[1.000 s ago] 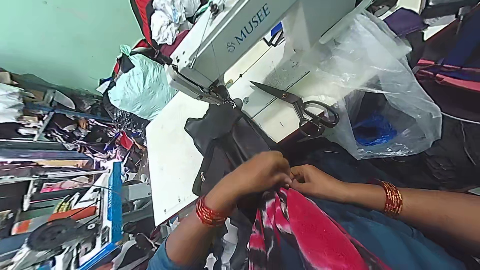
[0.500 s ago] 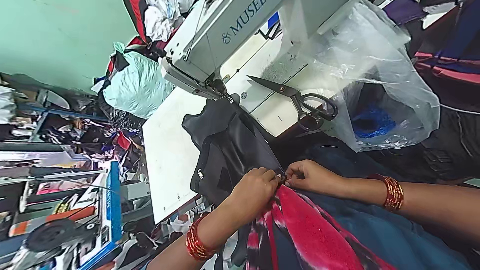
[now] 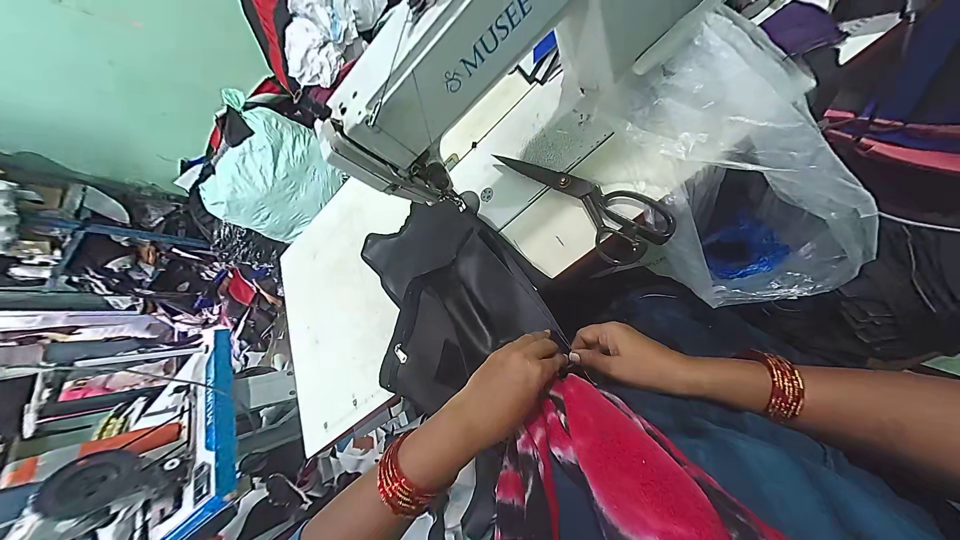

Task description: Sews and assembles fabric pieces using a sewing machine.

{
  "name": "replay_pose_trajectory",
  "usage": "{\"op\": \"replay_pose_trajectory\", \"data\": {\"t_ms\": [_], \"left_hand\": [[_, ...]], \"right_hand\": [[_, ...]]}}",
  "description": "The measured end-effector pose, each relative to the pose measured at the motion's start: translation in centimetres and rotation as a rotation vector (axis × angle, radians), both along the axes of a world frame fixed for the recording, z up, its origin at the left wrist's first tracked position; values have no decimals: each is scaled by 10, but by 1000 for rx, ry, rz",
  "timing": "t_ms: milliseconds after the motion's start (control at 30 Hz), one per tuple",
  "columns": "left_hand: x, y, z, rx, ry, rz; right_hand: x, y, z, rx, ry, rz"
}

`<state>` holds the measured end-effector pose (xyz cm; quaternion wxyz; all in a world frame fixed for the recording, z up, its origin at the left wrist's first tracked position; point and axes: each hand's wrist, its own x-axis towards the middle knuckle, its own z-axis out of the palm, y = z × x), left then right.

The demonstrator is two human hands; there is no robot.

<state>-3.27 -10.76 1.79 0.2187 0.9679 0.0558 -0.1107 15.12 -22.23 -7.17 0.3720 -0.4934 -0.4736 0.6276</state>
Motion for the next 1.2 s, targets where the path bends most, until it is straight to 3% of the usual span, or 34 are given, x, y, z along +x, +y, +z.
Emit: {"op": "replay_pose_trajectory", "data": {"t_ms": [100, 333, 1200], "left_hand": [[8, 18, 7, -137, 51, 42], [32, 86, -17, -22, -54, -34], [55, 96, -11, -35, 134, -138]], "right_hand": [[1, 1, 0, 3, -16, 15], [0, 3, 0, 52, -19, 33], [2, 6, -1, 35, -42, 72]]}}
